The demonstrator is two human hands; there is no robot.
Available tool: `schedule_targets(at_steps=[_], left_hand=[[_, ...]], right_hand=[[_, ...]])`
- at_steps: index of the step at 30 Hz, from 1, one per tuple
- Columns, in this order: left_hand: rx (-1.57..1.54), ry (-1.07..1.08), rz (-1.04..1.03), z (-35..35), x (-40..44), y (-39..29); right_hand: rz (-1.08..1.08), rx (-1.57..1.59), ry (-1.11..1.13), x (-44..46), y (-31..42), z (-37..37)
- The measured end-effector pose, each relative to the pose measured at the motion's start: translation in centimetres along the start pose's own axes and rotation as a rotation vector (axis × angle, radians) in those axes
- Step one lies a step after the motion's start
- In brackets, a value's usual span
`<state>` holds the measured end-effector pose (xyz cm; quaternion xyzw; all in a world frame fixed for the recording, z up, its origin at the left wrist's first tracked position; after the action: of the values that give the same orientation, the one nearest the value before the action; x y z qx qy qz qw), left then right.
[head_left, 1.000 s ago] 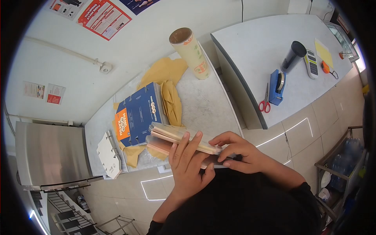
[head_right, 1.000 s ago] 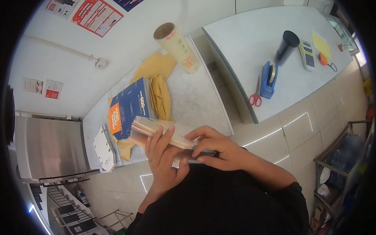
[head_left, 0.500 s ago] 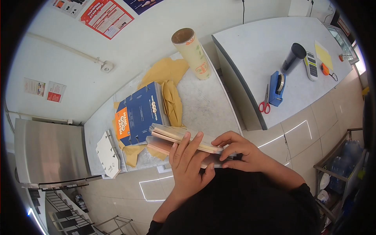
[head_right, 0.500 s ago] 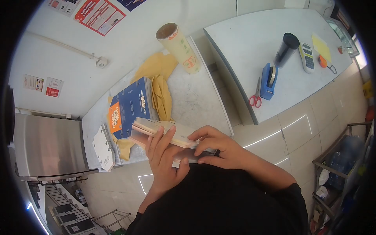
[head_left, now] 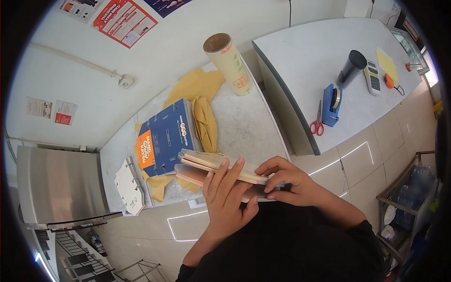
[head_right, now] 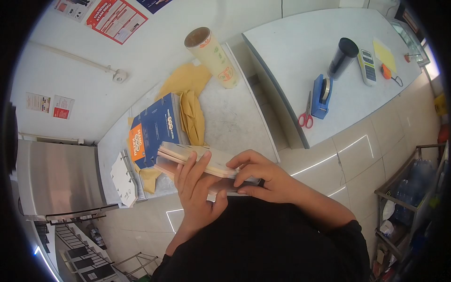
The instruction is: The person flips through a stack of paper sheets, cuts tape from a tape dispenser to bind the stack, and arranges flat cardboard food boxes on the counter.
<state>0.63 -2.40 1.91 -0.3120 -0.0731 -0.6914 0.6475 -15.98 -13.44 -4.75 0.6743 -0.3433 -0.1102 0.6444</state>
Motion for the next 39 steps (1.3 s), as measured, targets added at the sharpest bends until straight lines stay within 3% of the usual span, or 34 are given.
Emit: schedule_targets(at_steps=[13, 28, 39], left_hand=[[-0.007, 0.003, 0.008, -0.1, 0.3, 0.0], [-0.039, -0.014, 0.01, -0.3, 0.2, 0.3], [-0.002, 0.016, 0.007, -0.3, 0.6, 0.1]], right_hand=[[-0.002, -0.006, -0.043, 0.1, -0.1, 0.3], [0.142, -0.133, -0.038, 0.4, -0.2, 0.6], [0.085, -0.071, -0.025, 0.4, -0.5, 0.8]])
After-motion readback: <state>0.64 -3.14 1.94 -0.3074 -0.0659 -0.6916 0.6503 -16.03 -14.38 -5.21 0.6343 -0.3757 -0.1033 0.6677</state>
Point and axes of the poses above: each hand's wrist, its own x-axis towards the middle knuckle, its own z-axis out of the back of the hand, y = z × x, the point moved 4 cm from there along x, towards the middle knuckle, and after that the axes turned 8 degrees about -y, right-handed, at the moved point
